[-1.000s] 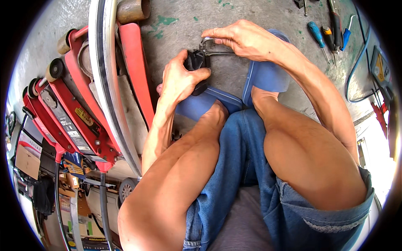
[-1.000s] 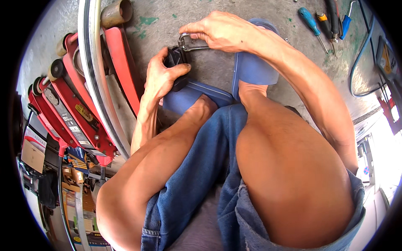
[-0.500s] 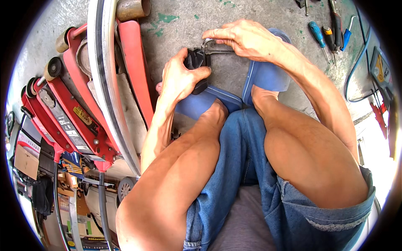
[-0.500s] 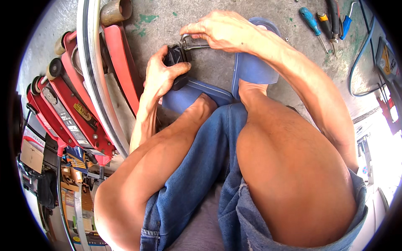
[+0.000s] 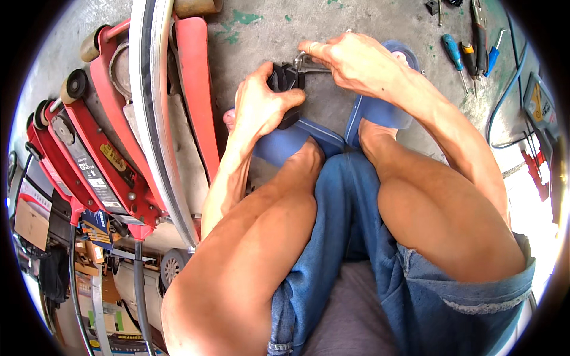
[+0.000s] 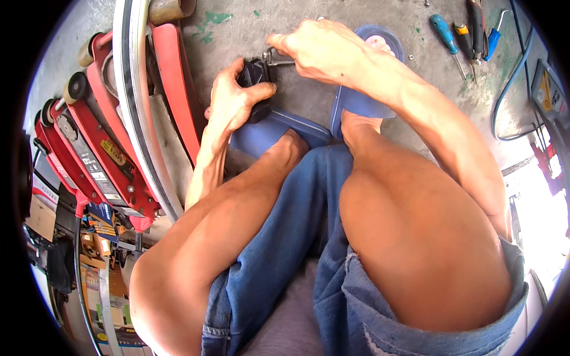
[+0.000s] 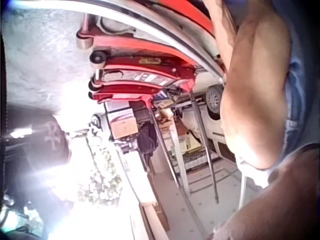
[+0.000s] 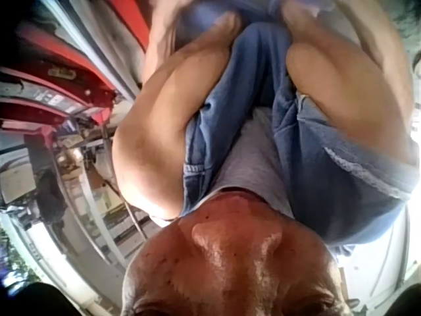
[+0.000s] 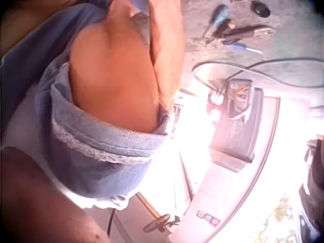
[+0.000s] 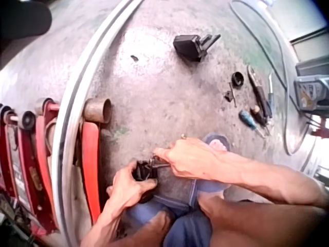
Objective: The person works on a small black mechanical part by hand while sitting on the floor, using an allen wrench and other hand tools to manipulate small screws and internal components.
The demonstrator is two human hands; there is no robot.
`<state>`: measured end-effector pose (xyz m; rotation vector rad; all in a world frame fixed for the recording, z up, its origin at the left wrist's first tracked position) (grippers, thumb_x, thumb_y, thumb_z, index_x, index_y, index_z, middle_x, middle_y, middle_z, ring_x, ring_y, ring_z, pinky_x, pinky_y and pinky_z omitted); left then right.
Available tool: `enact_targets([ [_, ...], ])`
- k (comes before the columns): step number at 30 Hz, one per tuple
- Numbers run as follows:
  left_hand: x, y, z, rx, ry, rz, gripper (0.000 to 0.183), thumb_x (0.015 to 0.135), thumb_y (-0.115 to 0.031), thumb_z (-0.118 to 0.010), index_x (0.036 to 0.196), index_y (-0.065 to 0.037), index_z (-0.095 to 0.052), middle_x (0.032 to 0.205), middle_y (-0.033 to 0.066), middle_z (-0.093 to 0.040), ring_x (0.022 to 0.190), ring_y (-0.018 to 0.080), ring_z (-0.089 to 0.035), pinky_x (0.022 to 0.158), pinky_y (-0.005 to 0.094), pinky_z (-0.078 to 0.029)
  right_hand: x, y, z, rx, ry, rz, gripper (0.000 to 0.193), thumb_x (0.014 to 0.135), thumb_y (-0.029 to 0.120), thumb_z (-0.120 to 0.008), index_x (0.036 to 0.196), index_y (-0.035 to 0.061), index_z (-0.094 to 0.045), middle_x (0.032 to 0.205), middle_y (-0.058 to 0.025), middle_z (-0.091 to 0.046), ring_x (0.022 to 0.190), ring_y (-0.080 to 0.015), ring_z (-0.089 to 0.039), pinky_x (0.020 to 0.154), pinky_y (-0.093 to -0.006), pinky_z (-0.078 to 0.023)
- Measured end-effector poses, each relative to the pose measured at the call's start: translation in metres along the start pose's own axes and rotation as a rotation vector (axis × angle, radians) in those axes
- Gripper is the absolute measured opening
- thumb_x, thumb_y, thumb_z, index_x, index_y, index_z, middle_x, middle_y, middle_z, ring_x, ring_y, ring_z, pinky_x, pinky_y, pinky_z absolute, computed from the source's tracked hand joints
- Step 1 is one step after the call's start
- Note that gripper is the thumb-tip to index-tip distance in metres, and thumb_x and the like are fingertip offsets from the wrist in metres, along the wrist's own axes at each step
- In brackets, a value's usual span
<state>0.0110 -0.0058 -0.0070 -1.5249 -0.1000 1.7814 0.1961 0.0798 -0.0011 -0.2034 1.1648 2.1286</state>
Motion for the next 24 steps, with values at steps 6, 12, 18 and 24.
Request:
enact_targets([
  [6, 0.002, -0.004, 0.0, 0.005, -0.013, 0.008, 0.04, 0.063, -0.027, -0.081, 0.085, 0.001, -0.062, 0.075, 0.0169, -0.069, 0.071, 0.0293, -0.068, 0.072, 0.0421, -0.053, -0.002, 0.0, 0.0, -0.025, 0.007, 0.006, 0.04, 0.084, 0.003, -0.06, 0.124, 0.0057, -0.065, 0.073, -0.0243, -0.068, 0.07, -0.0438, -0.07, 0.064, -0.0526, -0.057],
  [12, 0.0, -0.003, 0.002, -0.021, -0.044, -0.02, 0.04, 0.063, -0.028, -0.081, 0.088, 0.001, -0.066, 0.075, 0.0169, -0.071, 0.072, 0.0298, -0.07, 0.073, 0.0417, -0.054, -0.001, -0.003, 0.013, 0.114, 0.029, 0.128, 0.025, 0.096, 0.013, -0.058, 0.12, 0.0042, -0.062, 0.071, -0.0245, -0.065, 0.064, -0.0437, -0.066, 0.06, -0.0518, -0.053],
  [18, 0.002, -0.001, -0.003, -0.04, -0.049, -0.025, 0.042, 0.061, -0.029, -0.081, 0.087, 0.001, -0.067, 0.075, 0.0179, -0.071, 0.073, 0.0307, -0.07, 0.073, 0.0419, -0.054, -0.005, -0.011, -0.001, 0.342, -0.155, 0.236, 0.016, 0.099, 0.018, -0.057, 0.107, 0.004, -0.058, 0.069, -0.0218, -0.061, 0.059, -0.0406, -0.064, 0.053, -0.0506, -0.05],
  [24, 0.001, -0.003, 0.001, -0.01, -0.038, 0.033, 0.042, 0.061, -0.029, -0.081, 0.087, 0.001, -0.067, 0.077, 0.0187, -0.072, 0.075, 0.0333, -0.071, 0.075, 0.0428, -0.055, -0.001, 0.0, 0.007, 0.295, 0.08, -0.034, 0.037, 0.099, 0.012, -0.059, 0.135, 0.0039, -0.063, 0.087, -0.025, -0.071, 0.078, -0.0444, -0.07, 0.069, -0.0493, -0.057],
])
Point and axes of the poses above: each hand's wrist, its own x-axis towards the middle knuckle, its own z-axis out of the back of the hand, y = z × x, the point moved 3 cm from there along x, towards the middle knuckle
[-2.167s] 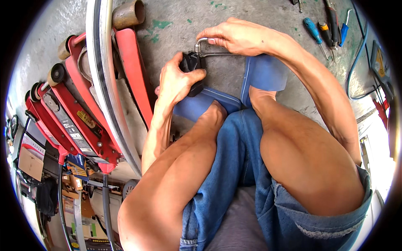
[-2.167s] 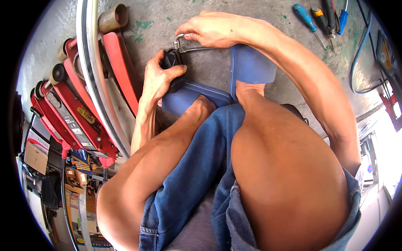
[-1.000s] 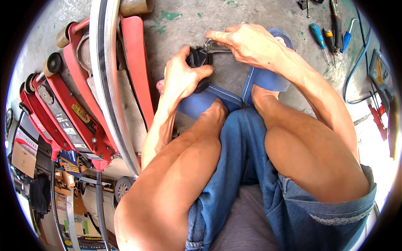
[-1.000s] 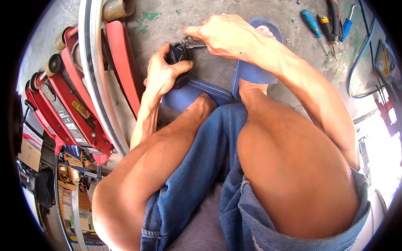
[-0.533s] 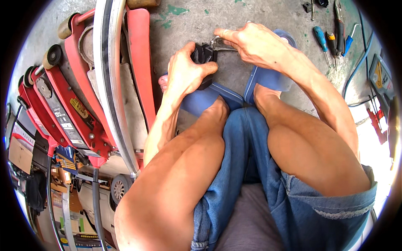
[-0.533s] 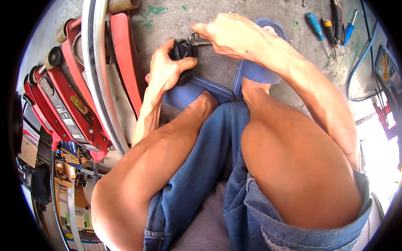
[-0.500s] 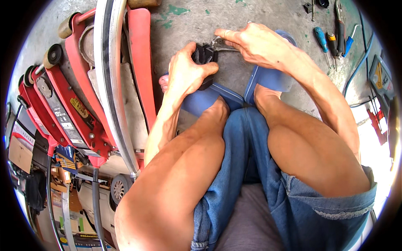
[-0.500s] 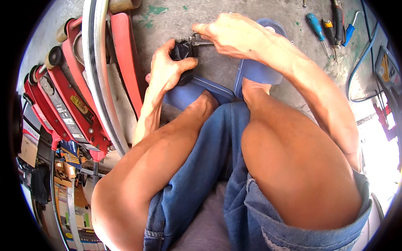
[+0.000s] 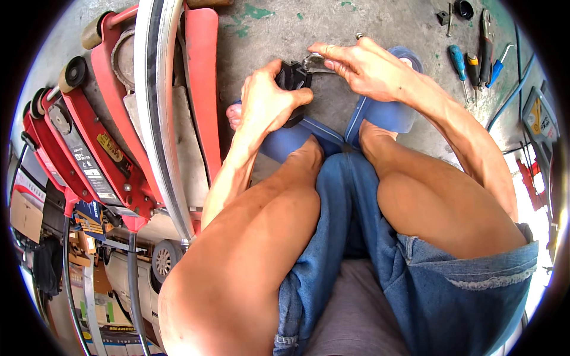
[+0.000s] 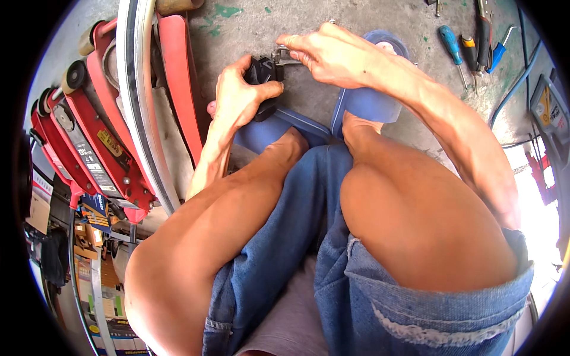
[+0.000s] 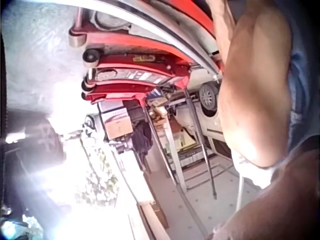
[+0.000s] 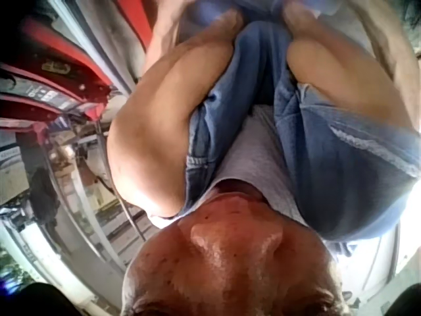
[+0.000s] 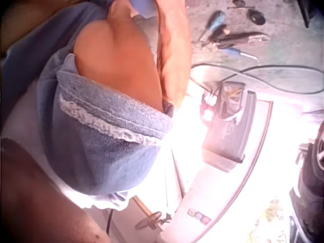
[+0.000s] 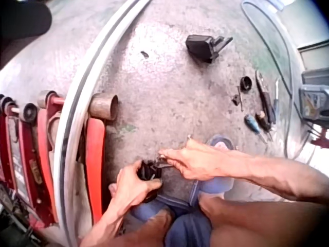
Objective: The person works on a small black mechanical part by hand while sitting on the floor, using an allen wrench and other hand tools to manipulate small screws and internal components.
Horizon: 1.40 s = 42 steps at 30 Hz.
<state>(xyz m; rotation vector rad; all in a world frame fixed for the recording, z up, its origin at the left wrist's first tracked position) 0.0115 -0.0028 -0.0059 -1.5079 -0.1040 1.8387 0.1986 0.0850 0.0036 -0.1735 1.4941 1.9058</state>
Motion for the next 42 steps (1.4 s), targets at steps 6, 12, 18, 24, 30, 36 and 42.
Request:
enact_targets([
  [6, -0.001, -0.005, 0.001, -0.008, 0.011, 0.023, 0.042, 0.061, -0.029, -0.081, 0.087, 0.001, -0.067, 0.079, 0.0191, -0.073, 0.078, 0.0356, -0.072, 0.077, 0.0439, -0.055, -0.001, 0.009, -0.002, -0.059, -0.012, -0.075, 0.037, 0.104, 0.015, -0.06, 0.14, 0.0096, -0.062, 0.066, -0.0265, -0.059, 0.052, -0.0369, -0.057, 0.056, -0.0453, -0.046],
  [12, 0.003, -0.001, -0.004, 0.035, 0.016, 0.008, 0.042, 0.063, -0.027, -0.082, 0.092, 0.0, -0.068, 0.08, 0.0163, -0.073, 0.077, 0.0303, -0.071, 0.076, 0.0412, -0.055, 0.0, 0.013, -0.005, -0.04, -0.003, -0.144, 0.035, 0.105, 0.017, -0.058, 0.138, 0.0063, -0.063, 0.074, -0.0286, -0.064, 0.064, -0.0417, -0.065, 0.063, -0.0475, -0.05],
  [18, 0.002, -0.004, -0.002, 0.04, 0.013, 0.008, 0.044, 0.065, -0.028, -0.084, 0.097, -0.001, -0.071, 0.082, 0.0132, -0.075, 0.077, 0.0242, -0.073, 0.075, 0.0376, -0.056, 0.002, 0.029, 0.001, -0.002, 0.001, -0.261, 0.032, 0.104, 0.018, -0.057, 0.129, 0.0012, -0.065, 0.082, -0.0297, -0.067, 0.077, -0.0453, -0.068, 0.071, -0.05, -0.054],
  [24, 0.003, -0.006, -0.002, 0.035, 0.011, 0.007, 0.044, 0.067, -0.031, -0.084, 0.096, -0.001, -0.072, 0.081, 0.0147, -0.075, 0.078, 0.0285, -0.074, 0.076, 0.0402, -0.056, 0.001, 0.032, -0.001, 0.014, 0.005, -0.331, 0.03, 0.102, 0.018, -0.057, 0.123, -0.0025, -0.066, 0.089, -0.0313, -0.068, 0.086, -0.0481, -0.069, 0.075, -0.0531, -0.056],
  [30, 0.001, -0.007, 0.0, 0.032, 0.018, 0.025, 0.043, 0.067, -0.031, -0.084, 0.095, -0.001, -0.072, 0.081, 0.0158, -0.075, 0.079, 0.0295, -0.074, 0.077, 0.0404, -0.056, 0.005, 0.037, -0.002, 0.007, 0.021, -0.362, 0.03, 0.103, 0.019, -0.055, 0.121, -0.0026, -0.066, 0.087, -0.0314, -0.068, 0.085, -0.0486, -0.069, 0.074, -0.0531, -0.056],
  [36, 0.001, -0.01, -0.001, 0.014, 0.042, 0.024, 0.041, 0.069, -0.033, -0.082, 0.093, -0.001, -0.071, 0.084, 0.0198, -0.075, 0.086, 0.0395, -0.074, 0.082, 0.0463, -0.057, 0.01, 0.037, -0.003, 0.026, 0.021, -0.362, 0.022, 0.104, 0.018, -0.054, 0.102, -0.0025, -0.064, 0.078, -0.0308, -0.064, 0.078, -0.0497, -0.065, 0.068, -0.0557, -0.051],
  [42, 0.002, -0.01, 0.002, 0.001, 0.019, 0.033, 0.041, 0.069, -0.032, -0.081, 0.094, -0.002, -0.071, 0.083, 0.0204, -0.075, 0.087, 0.0399, -0.074, 0.083, 0.0466, -0.057, 0.014, 0.037, -0.008, 0.034, 0.004, -0.354, 0.023, 0.104, 0.018, -0.054, 0.095, -0.0026, -0.062, 0.076, -0.0309, -0.064, 0.078, -0.0513, -0.064, 0.066, -0.0565, -0.049],
])
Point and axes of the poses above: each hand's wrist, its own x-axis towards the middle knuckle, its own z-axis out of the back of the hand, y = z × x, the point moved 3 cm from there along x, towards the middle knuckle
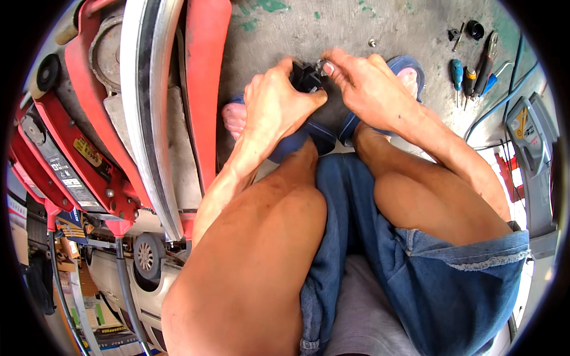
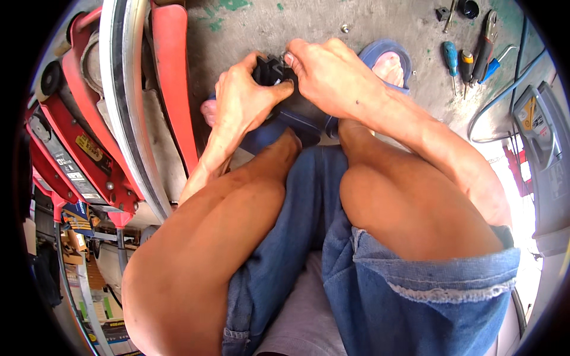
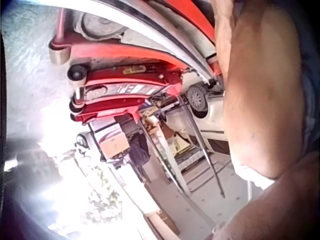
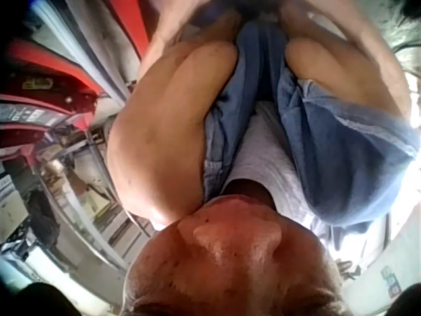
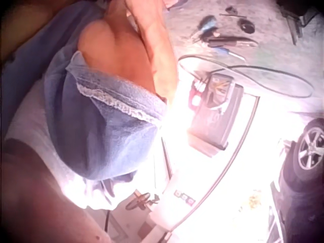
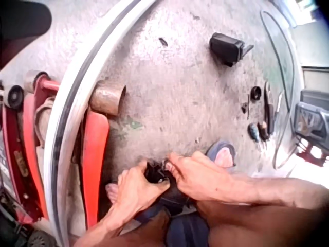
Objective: The person works on a small black mechanical part by hand while sitting on the floor, using an allen wrench and other hand tools to manipulate small screws and internal components.
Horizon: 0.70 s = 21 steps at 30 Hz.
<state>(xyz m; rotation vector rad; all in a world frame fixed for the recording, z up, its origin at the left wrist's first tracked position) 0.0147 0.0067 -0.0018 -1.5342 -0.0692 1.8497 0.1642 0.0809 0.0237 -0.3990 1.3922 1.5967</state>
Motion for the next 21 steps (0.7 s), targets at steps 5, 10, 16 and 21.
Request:
enact_targets([
  [5, -0.0007, -0.0019, -0.0042, 0.019, 0.026, 0.002, 0.044, 0.068, -0.032, -0.084, 0.097, -0.001, -0.072, 0.085, 0.0178, -0.076, 0.084, 0.0332, -0.075, 0.079, 0.0423, -0.057, -0.0011, -0.0019, 0.0038, 0.012, 0.002, -0.031, 0.025, 0.104, 0.019, -0.054, 0.095, -0.0026, -0.061, 0.076, -0.0314, -0.064, 0.078, -0.0525, -0.064, 0.068, -0.0573, -0.05],
  [10, 0.0011, 0.0027, -0.006, 0.041, 0.032, 0.003, 0.04, 0.069, -0.031, -0.083, 0.093, -0.001, -0.072, 0.083, 0.0186, -0.075, 0.084, 0.0341, -0.075, 0.078, 0.0434, -0.056, 0.0007, 0.0002, 0.0042, -0.026, 0.078, -0.102, 0.023, 0.107, 0.02, -0.054, 0.11, -0.0005, -0.063, 0.074, -0.0295, -0.063, 0.076, -0.051, -0.063, 0.068, -0.0544, -0.047],
  [16, 0.0009, 0.0033, -0.0059, 0.088, 0.047, 0.016, 0.04, 0.069, -0.033, -0.083, 0.089, -0.001, -0.071, 0.079, 0.0199, -0.074, 0.081, 0.037, -0.074, 0.076, 0.0449, -0.055, 0.0018, 0.0034, 0.0028, -0.024, 0.082, -0.109, 0.024, 0.106, 0.02, -0.053, 0.1, -0.0027, -0.061, 0.074, -0.0312, -0.063, 0.077, -0.052, -0.063, 0.067, -0.0553, -0.048],
  [21, 0.0033, 0.003, -0.0065, 0.074, 0.042, -0.004, 0.042, 0.069, -0.034, -0.083, 0.09, 0.0, -0.07, 0.079, 0.0208, -0.073, 0.08, 0.0384, -0.073, 0.076, 0.0464, -0.055, 0.0073, 0.0011, 0.0016, -0.002, 0.109, -0.146, 0.023, 0.106, 0.02, -0.054, 0.106, -0.0015, -0.063, 0.072, -0.0292, -0.062, 0.074, -0.0501, -0.063, 0.066, -0.0535, -0.047],
])
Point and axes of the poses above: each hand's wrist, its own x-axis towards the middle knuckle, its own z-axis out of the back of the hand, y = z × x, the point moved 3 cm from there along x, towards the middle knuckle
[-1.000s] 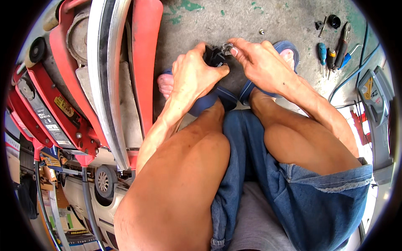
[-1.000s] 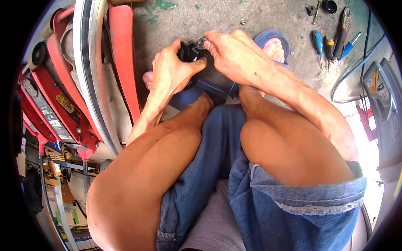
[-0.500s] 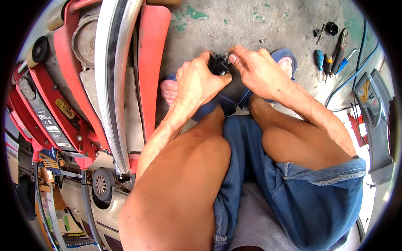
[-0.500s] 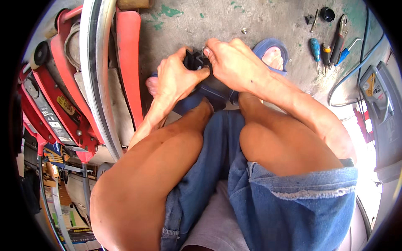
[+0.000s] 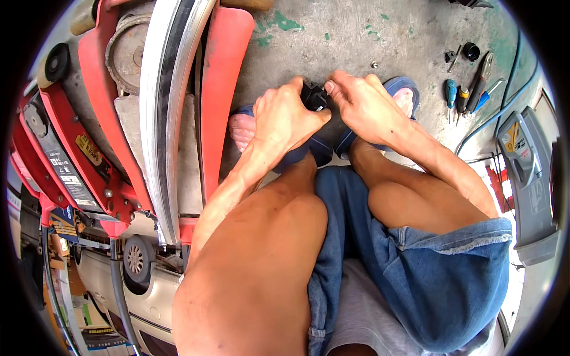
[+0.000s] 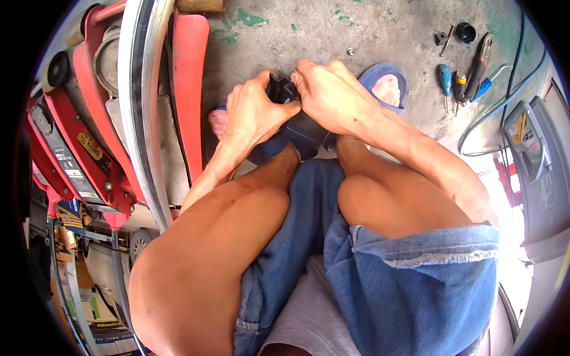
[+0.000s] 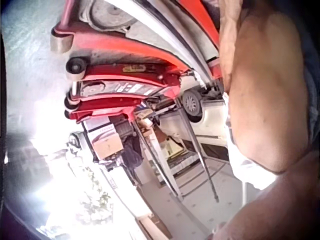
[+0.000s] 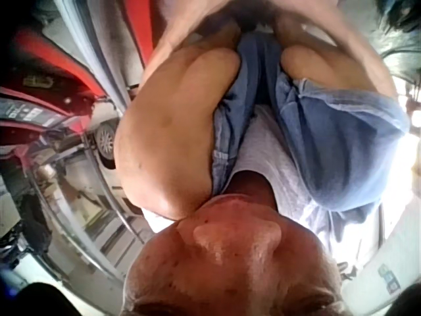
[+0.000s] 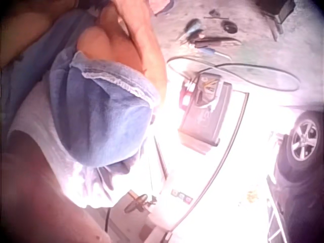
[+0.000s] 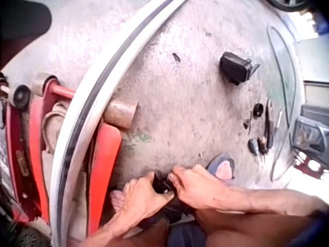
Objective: The person works on a small black mechanical part by hand while sitting on the floor, using an allen wrench and other hand tools to manipulate small screws and internal components.
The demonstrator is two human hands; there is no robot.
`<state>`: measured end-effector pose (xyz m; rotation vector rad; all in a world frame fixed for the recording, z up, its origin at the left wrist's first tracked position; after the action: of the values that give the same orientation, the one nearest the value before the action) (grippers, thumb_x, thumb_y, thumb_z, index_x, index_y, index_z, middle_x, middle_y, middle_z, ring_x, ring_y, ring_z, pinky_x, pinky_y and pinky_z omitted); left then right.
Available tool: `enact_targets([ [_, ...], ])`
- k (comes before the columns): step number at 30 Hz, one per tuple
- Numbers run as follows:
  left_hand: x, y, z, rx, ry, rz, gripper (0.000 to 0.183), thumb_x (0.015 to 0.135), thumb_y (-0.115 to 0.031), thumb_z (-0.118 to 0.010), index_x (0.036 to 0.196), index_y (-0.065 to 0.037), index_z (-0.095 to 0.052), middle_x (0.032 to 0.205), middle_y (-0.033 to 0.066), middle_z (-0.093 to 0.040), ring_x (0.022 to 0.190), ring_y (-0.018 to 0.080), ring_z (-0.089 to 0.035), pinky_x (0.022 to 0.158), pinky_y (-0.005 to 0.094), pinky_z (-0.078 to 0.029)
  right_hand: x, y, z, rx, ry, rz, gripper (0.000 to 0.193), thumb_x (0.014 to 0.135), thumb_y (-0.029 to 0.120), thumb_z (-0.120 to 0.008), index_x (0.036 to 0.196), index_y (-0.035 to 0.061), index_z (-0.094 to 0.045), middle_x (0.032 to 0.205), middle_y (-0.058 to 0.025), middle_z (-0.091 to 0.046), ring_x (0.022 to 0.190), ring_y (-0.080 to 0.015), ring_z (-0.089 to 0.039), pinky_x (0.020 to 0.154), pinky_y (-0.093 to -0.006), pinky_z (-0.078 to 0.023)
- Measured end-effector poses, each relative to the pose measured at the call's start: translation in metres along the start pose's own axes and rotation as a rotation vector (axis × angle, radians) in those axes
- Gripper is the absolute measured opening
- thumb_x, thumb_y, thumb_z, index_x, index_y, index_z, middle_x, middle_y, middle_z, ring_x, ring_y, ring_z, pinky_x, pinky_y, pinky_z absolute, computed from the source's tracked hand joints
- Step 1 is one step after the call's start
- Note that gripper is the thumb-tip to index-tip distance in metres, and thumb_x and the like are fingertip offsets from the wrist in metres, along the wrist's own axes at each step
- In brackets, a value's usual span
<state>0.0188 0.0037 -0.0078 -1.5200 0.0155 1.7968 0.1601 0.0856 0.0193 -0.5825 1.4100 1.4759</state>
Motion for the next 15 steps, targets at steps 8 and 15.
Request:
enact_targets([
  [8, -0.0013, -0.0036, -0.0014, 0.028, -0.011, -0.013, 0.049, 0.071, -0.041, -0.082, 0.093, 0.001, -0.07, 0.079, 0.0252, -0.071, 0.083, 0.0442, -0.071, 0.077, 0.0498, -0.054, -0.0002, -0.0007, -0.0031, -0.011, -0.056, 0.082, 0.025, 0.103, 0.018, -0.055, 0.092, -0.0041, -0.061, 0.076, -0.0336, -0.063, 0.078, -0.0536, -0.064, 0.067, -0.0564, -0.051],
  [15, -0.0028, -0.0024, 0.002, 0.042, 0.002, -0.013, 0.049, 0.072, -0.041, -0.082, 0.095, 0.001, -0.07, 0.078, 0.0258, -0.071, 0.083, 0.0447, -0.071, 0.076, 0.0509, -0.054, -0.0011, 0.0045, -0.0017, -0.006, -0.031, 0.067, 0.026, 0.102, 0.017, -0.055, 0.09, -0.0053, -0.06, 0.076, -0.0334, -0.063, 0.078, -0.0538, -0.064, 0.068, -0.0564, -0.051],
])
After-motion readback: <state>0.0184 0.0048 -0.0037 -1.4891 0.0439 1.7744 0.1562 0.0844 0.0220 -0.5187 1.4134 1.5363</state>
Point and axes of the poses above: each hand's wrist, its own x-axis towards the middle knuckle, its own z-axis out of the back of the hand, y = z × x, the point moved 3 cm from there along x, towards the middle knuckle
